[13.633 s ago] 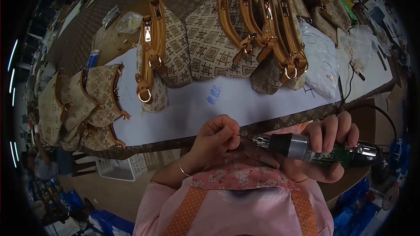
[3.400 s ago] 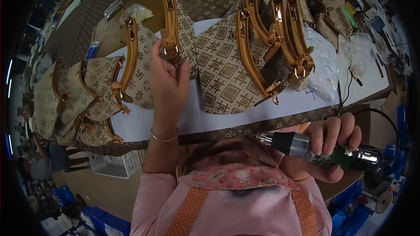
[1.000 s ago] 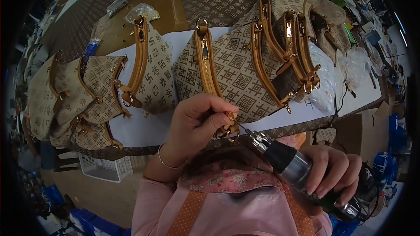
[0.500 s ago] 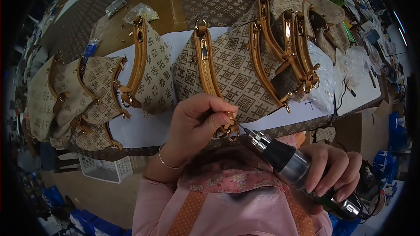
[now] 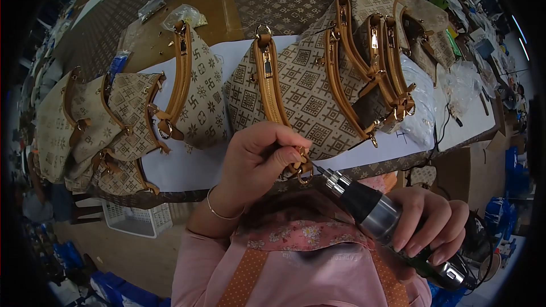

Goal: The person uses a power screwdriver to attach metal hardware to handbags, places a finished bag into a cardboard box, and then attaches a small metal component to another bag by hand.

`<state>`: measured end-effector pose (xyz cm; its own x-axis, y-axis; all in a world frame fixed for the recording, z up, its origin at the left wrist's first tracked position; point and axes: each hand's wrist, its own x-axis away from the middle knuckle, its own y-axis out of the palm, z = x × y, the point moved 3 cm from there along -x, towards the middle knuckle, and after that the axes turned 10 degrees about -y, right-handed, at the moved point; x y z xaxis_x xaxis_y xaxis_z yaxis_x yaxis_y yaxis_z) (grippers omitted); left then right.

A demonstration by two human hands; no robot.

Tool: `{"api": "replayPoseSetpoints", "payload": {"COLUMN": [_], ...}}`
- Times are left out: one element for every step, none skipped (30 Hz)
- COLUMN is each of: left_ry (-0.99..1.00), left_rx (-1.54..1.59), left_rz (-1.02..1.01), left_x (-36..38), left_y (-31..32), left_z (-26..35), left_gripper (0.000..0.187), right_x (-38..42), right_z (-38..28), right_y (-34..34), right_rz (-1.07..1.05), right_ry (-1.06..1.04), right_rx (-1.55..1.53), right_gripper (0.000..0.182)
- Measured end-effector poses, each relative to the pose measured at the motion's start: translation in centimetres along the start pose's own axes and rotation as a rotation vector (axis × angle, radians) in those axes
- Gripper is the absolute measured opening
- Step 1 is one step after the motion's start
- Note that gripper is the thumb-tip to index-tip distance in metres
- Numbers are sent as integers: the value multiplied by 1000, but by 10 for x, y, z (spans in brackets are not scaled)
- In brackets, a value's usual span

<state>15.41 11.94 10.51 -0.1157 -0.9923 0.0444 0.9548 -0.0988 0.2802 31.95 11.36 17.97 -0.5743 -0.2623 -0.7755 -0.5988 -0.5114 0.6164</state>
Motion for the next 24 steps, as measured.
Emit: {"api": "replayPoseSetpoints", "payload": {"left_ry": [8, 16, 18, 39, 58, 59, 97, 134, 134, 144, 155, 156, 157, 158, 157, 188, 219, 218, 207, 197, 196, 297, 395, 384], "left_rx": [-54, -108, -109, -230, -352, -353, -388, -424, -425, -457, -489, -489, -507, -523, -524, -548, -572, -574, -589, -604, -607, -665, -723, -851], "left_rz": [-8, -15, -14, -29, -45, -44, -38, -34, -34, -36, -39, -38, -38, -39, -41, -34, -27, -26, -6, 15, 22, 4, -12, -85], "left_x": [0, -1, -2, -3, -3, -4, -5, -5, -5, -6, -6, -7, -7, -8, -9, -11, -12, -13, -15, -16, -19, -21, -21, -19], "left_y": [1, 1, 0, 0, 0, 1, 3, 5, 7, 9, 11, 13, 15, 17, 19, 21, 22, 23, 22, 21, 25, 33, 41, 47], "left_z": [2, 5, 7, 11, 13, 13, 14, 15, 14, 13, 12, 11, 11, 10, 9, 8, 7, 5, 3, 2, -1, -1, -3, -10], "left_gripper": [15, 16, 16, 17, 17, 17, 17, 17, 17, 16, 16, 16, 15, 15, 15, 14, 13, 13, 16, 19, 19, 24, 30, 41], "right_x": [-1, -1, -3, -5, -8, -12, -13, -13, -15, -19, -23, -33, -39, -44, -48, -51, -53, -58, -65, -71, -78, -82, -86, -88], "right_z": [-2, -3, -3, -7, -10, -18, -19, -19, -12, -13, -14, -17, -20, -23, -26, -30, -33, -36, -43, -49, -53, -58, -61, -67], "right_y": [-2, -4, -4, -7, -11, -17, -20, -23, -26, -26, -26, -21, -25, -28, -34, -36, -38, -36, -46, -56, -62, -64, -62, -58], "right_rz": [2, 4, -39, -60, -82, -130, -152, -175, -119, -90, -64, -140, -174, -215, -263, -285, -308, -248, -197, -150, -110, -102, -96, -43], "right_ry": [1, 2, 48, 71, 94, 155, 185, 215, 176, 156, 135, 327, 420, 512, 518, 520, 523, 533, 501, 468, 436, 410, 385, 412], "right_rx": [-14, -28, -68, -88, -107, -103, -100, -97, -247, -323, -399, -247, -168, -90, -121, -136, -151, -153, -283, -418, -553, -603, -653, -480], "right_gripper": [35, 35, 34, 34, 34, 34, 35, 35, 34, 34, 33, 33, 32, 32, 32, 32, 32, 32, 30, 29, 27, 27, 26, 27]}}
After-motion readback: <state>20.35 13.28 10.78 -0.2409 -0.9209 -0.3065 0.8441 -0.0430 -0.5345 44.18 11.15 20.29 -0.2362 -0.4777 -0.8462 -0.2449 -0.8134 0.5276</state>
